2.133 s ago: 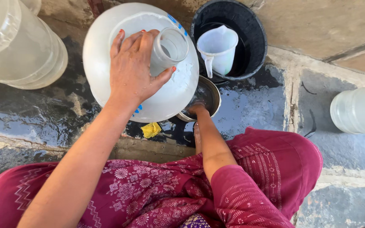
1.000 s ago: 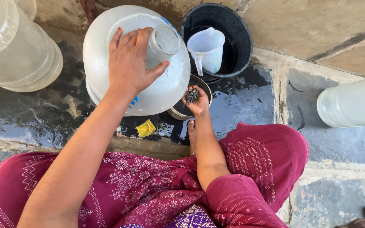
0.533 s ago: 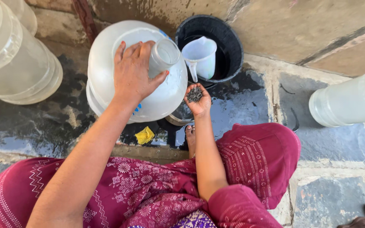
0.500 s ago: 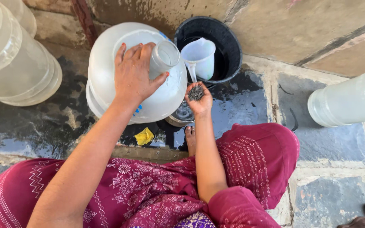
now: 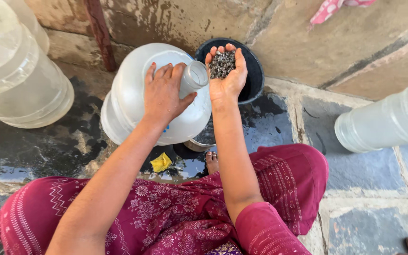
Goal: The person cleans a water jug by rinsing it with water from a bucket using a pitcher, shaking it, and then scrubbing the opening with a small brush.
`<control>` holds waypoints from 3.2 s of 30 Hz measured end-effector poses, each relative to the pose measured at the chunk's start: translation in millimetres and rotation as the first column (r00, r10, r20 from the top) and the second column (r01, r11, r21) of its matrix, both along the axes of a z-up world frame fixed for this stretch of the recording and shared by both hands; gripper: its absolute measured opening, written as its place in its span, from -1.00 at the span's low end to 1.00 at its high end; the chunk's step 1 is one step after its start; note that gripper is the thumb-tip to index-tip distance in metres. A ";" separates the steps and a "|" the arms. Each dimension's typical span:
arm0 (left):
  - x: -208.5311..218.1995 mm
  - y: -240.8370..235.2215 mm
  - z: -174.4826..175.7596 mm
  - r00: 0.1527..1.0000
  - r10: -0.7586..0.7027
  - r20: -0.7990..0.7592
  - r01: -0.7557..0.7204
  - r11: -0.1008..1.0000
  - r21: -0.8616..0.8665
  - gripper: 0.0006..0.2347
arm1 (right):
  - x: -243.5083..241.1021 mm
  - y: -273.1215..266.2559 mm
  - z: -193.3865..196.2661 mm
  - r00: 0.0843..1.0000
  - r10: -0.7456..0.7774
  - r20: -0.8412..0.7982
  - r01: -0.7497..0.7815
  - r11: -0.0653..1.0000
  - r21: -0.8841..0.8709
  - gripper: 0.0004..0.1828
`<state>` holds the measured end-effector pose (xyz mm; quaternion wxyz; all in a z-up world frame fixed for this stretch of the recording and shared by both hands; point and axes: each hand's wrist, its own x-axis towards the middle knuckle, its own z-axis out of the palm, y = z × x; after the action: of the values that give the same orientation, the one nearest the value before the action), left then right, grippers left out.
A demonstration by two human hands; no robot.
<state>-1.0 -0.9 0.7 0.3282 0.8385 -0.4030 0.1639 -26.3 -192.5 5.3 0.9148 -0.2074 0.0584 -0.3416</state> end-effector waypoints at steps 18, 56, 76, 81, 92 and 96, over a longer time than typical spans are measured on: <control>3.8 1.1 -0.6 1.000 0.022 -0.013 -0.023 1.000 -0.014 -0.37 | 0.8 40.6 31.0 0.989 -0.105 -0.103 0.031 0.834 -0.550 -0.49; 11.8 5.2 -3.5 0.997 0.074 -0.018 -0.074 0.997 -0.018 -0.35 | 14.5 37.7 29.5 0.999 0.037 -0.023 -0.044 0.856 -0.515 -0.14; 32.9 30.2 -8.4 0.998 0.065 0.008 -0.064 0.998 -0.021 -0.32 | -63.4 -59.4 -361.4 0.521 -0.758 -0.392 -0.831 -0.346 -0.434 0.01; 35.6 32.6 -7.8 0.998 0.070 -0.004 -0.070 0.997 -0.016 -0.33 | -59.7 -47.4 -366.2 0.507 -0.636 -0.581 -0.845 -0.501 -0.188 -0.55; 51.1 36.0 -18.2 0.996 0.084 -0.026 -0.085 0.996 -0.040 -0.31 | 3.5 -110.1 -150.5 0.499 -0.587 -0.638 -0.864 -0.283 -0.416 -0.47; 56.2 41.8 -20.8 0.997 0.078 -0.008 -0.078 0.995 -0.069 -0.30 | -4.2 -87.7 22.9 0.753 -0.479 -0.451 -0.600 -0.219 -0.769 -0.74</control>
<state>55.1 40.9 -20.0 0.3513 0.8422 -0.3632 0.1883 -30.4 -280.3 28.2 0.3139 -0.9419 0.0692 -0.0978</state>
